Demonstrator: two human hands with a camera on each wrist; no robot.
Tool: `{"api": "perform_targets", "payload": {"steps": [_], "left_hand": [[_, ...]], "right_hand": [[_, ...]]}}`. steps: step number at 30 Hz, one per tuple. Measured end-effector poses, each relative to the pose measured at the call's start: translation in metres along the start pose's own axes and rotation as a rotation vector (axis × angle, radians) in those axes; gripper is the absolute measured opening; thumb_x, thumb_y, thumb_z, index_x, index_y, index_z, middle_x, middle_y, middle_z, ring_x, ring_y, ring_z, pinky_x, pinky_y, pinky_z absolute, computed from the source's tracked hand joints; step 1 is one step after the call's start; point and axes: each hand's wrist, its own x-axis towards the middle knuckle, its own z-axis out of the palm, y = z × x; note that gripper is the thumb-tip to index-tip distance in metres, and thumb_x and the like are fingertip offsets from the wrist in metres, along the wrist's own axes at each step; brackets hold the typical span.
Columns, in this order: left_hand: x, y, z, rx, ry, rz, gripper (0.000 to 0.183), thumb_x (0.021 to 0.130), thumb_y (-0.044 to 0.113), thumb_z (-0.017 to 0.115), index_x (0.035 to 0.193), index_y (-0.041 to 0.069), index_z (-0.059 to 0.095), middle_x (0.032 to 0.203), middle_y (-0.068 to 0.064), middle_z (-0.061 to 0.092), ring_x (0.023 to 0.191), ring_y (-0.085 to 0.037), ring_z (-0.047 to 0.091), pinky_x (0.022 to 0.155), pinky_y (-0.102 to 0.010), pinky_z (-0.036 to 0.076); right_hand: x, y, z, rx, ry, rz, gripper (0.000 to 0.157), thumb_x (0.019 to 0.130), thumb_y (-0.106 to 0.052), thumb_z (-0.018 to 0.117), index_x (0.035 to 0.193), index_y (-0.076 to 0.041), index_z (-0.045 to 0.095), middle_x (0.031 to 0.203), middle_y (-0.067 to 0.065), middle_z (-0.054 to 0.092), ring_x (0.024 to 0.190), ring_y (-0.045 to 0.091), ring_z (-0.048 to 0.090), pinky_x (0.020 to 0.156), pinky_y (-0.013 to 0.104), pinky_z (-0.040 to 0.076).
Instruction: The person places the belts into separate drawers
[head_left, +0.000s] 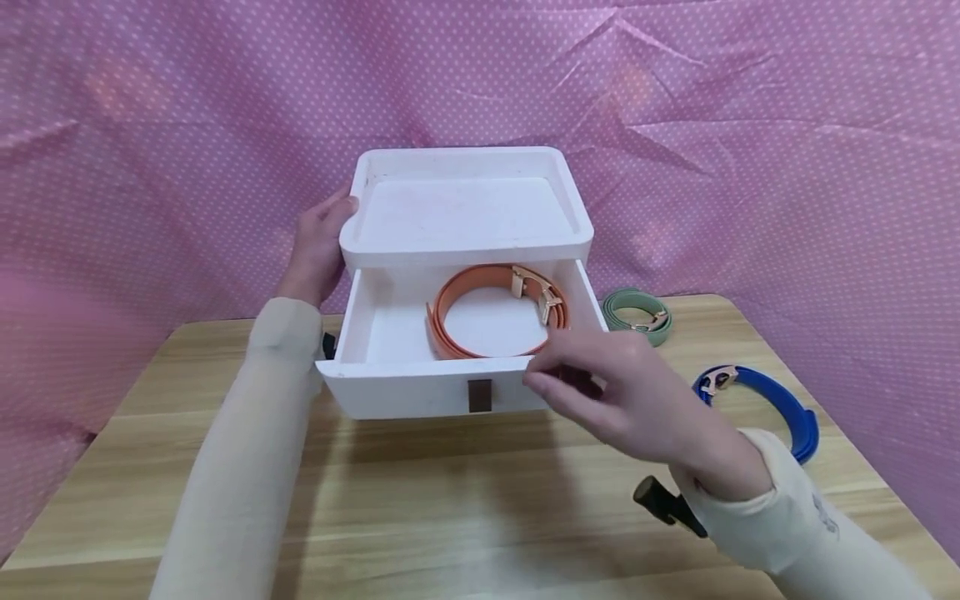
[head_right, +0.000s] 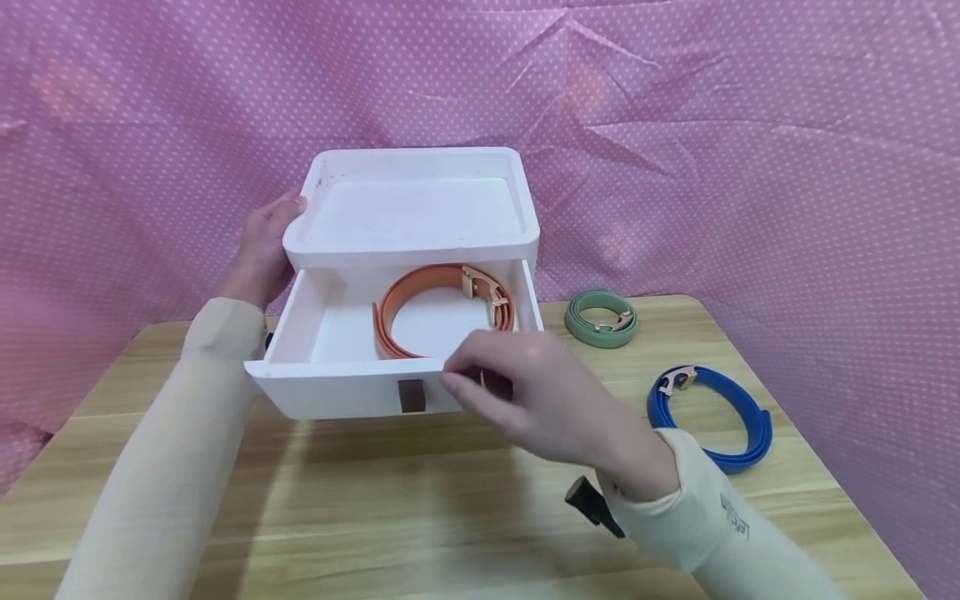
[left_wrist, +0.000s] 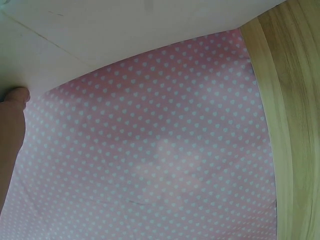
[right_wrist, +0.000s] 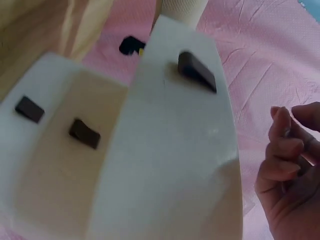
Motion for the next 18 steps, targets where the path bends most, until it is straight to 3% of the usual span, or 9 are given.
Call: {"api": "perform_targets", "payload": {"steps": [5,12,18], "left_hand": [[0.0,0.0,0.0,0.024,0.003,-0.004,0.05,0.1,0.028,0.056,0.144,0.007,0.048,0.154,0.002,0.037,0.132,-0.022,0.047,0.098,-0.026,0.048],[0.0,0.0,-0.003,0.023,0.003,-0.007,0.05,0.1,0.03,0.056,0.145,0.01,0.047,0.154,0.003,0.038,0.131,-0.022,0.048,0.097,-0.026,0.048],[0.003,0.0,-0.002,0.018,0.015,-0.023,0.049,0.099,0.031,0.058,0.144,0.012,0.049,0.151,0.0,0.043,0.128,-0.023,0.051,0.097,-0.027,0.049]], "right_hand": [[-0.013,0.0,0.011,0.07,-0.054,0.085,0.016,0.091,0.001,0.066,0.093,-0.015,0.067,0.077,-0.011,0.06,0.066,0.006,0.057,0.054,0.021,0.051],[-0.021,0.008,0.024,0.123,-0.182,0.291,0.012,0.099,-0.013,0.06,0.094,-0.02,0.068,0.079,-0.015,0.063,0.068,0.005,0.062,0.057,0.024,0.055],[-0.023,0.014,0.034,0.204,-0.287,0.48,0.02,0.101,-0.015,0.056,0.117,-0.01,0.067,0.085,-0.009,0.068,0.07,0.008,0.066,0.062,0.028,0.057]]}}
